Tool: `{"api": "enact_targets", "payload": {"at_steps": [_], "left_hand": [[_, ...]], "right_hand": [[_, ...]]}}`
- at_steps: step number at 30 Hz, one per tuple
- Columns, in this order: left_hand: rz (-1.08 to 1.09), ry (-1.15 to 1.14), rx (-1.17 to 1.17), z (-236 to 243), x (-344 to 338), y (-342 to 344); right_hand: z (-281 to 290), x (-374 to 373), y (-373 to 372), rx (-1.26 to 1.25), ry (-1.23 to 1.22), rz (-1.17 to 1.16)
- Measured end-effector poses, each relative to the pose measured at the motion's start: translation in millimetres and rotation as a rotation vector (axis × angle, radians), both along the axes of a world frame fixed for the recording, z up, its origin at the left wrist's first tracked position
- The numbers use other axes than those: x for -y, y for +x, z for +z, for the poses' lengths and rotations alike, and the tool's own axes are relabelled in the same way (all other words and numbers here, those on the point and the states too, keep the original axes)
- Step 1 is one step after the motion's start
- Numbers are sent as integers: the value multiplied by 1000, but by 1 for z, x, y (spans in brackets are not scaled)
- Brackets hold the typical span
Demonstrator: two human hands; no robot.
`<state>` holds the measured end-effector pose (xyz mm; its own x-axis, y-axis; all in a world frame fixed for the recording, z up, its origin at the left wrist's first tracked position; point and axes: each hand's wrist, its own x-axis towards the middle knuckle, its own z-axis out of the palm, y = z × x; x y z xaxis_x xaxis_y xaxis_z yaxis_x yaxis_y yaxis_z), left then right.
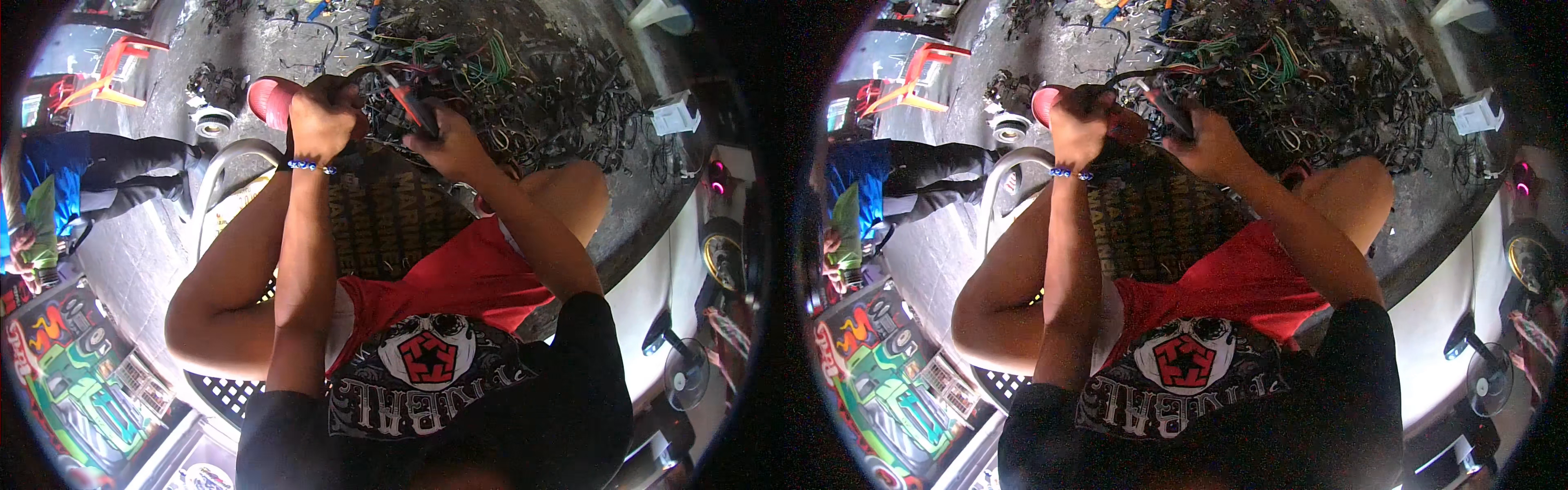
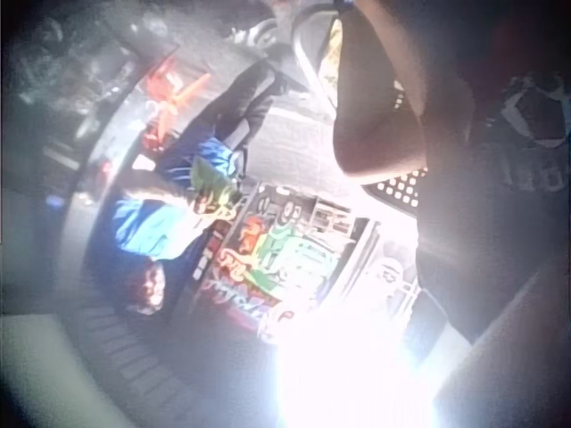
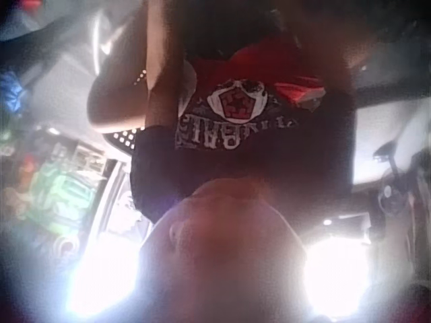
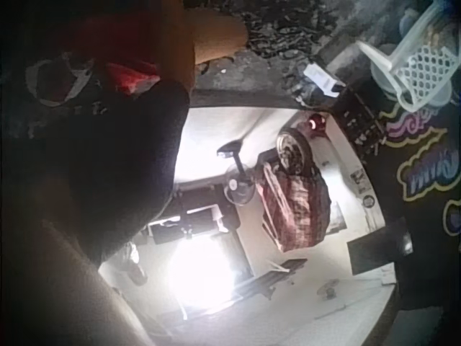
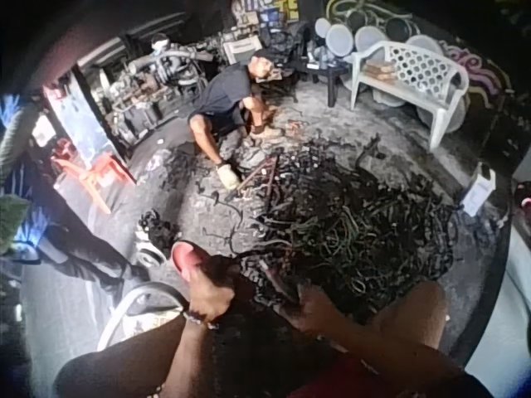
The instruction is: Repairing and sorting an automotive wiring harness using pliers and a utility knife.
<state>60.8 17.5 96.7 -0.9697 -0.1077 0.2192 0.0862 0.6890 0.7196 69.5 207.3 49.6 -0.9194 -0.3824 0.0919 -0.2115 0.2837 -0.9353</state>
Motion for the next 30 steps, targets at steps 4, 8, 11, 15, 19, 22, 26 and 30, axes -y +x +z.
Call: {"api": "enact_targets", "payload": {"at_steps": [4, 8, 11, 15, 19, 22, 26, 30], "left_hand": [[13, -73, -51, -2, -8, 2], [-19, -16, -34, 0, -12, 5], [-91, -41, -99, 0, -12, 4], [-75, 34, -43, -1, -12, 6], [-76, 29, -61, 6, -16, 8], [-90, 17, -52, 8, -18, 9], [-127, -113, -163, 3, -19, 10], [-72, 54, -116, 11, -28, 17]], "right_hand": [[-6, 9, 0, -89, 156, -52], [-15, 14, -5, -101, 261, -90], [-16, 18, -6, -206, 225, -179], [-14, 18, -7, -214, 293, -170], [-19, 20, -6, -226, 289, -218], [-13, 16, -8, -193, 270, -205], [-34, 11, -26, -324, 298, -205], [-64, -13, -67, -129, 677, -249]]}}
